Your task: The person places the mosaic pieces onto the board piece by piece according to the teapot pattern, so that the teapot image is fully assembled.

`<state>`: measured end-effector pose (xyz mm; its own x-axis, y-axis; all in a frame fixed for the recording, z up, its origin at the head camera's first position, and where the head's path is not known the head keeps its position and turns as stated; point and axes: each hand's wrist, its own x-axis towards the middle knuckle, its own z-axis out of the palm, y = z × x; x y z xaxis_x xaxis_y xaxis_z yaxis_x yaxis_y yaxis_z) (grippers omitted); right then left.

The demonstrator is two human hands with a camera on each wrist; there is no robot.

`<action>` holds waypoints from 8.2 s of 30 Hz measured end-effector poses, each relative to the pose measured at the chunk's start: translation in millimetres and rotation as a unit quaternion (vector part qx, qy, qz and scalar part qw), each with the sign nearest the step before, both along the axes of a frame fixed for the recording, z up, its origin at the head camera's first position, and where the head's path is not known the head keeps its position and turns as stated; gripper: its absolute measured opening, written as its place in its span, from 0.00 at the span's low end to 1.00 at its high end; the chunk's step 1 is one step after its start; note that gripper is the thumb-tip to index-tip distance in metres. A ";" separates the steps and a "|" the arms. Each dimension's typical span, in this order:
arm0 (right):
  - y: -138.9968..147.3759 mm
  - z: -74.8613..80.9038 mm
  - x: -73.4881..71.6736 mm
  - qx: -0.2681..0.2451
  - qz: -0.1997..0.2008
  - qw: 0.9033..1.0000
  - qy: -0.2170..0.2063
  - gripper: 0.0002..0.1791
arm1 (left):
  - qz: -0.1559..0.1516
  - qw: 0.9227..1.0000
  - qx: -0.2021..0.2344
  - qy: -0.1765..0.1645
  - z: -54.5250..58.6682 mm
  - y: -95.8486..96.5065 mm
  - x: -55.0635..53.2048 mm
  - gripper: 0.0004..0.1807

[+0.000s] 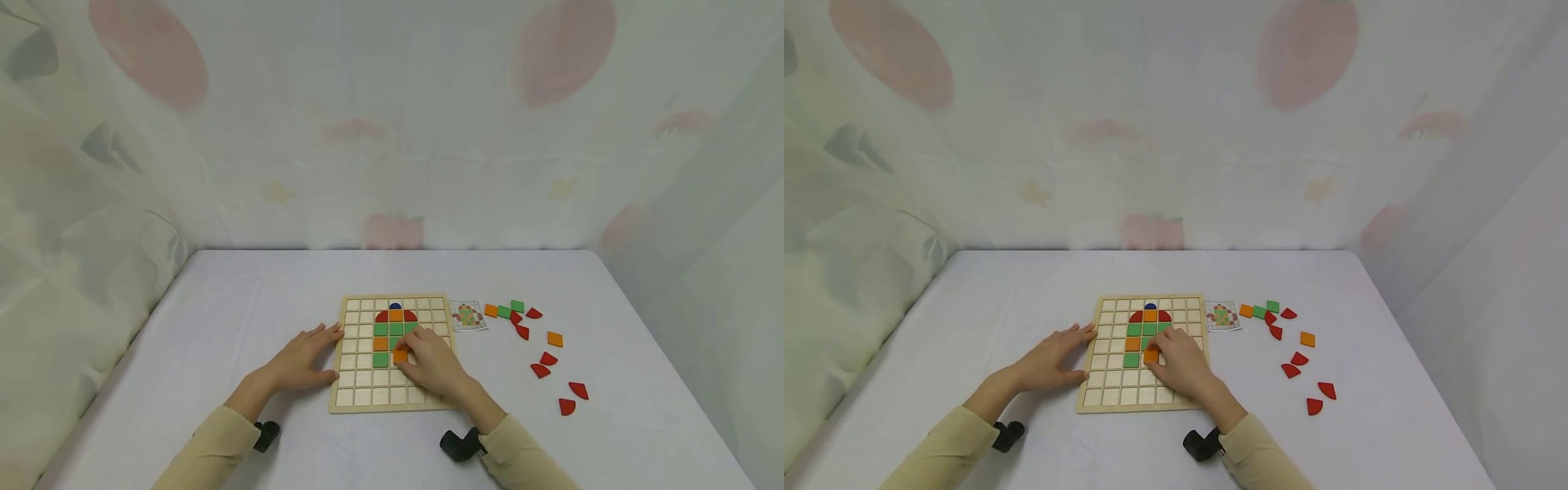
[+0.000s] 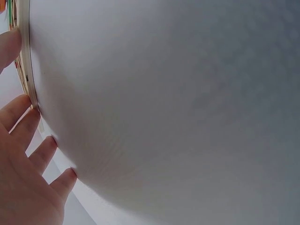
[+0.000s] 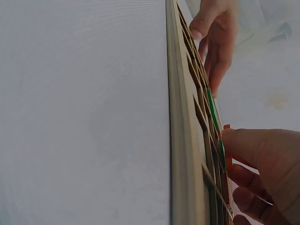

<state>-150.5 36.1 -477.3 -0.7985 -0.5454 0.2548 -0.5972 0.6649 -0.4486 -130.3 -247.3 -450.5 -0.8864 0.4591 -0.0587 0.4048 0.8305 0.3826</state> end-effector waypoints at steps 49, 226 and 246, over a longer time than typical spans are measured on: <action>53.5 6.4 -23.4 -0.074 -0.065 0.995 -0.019 0.10 | -0.003 1.000 0.002 0.000 0.7 1.1 1.2 0.39; 86.2 15.0 -40.5 -0.071 -0.064 0.995 -0.021 0.11 | 0.003 1.000 0.002 -0.002 -2.0 -2.8 0.1 0.39; 141.6 -0.5 -79.7 -0.042 -0.126 0.991 -0.034 0.15 | 0.006 1.000 0.004 -0.006 -2.9 -4.2 -1.3 0.40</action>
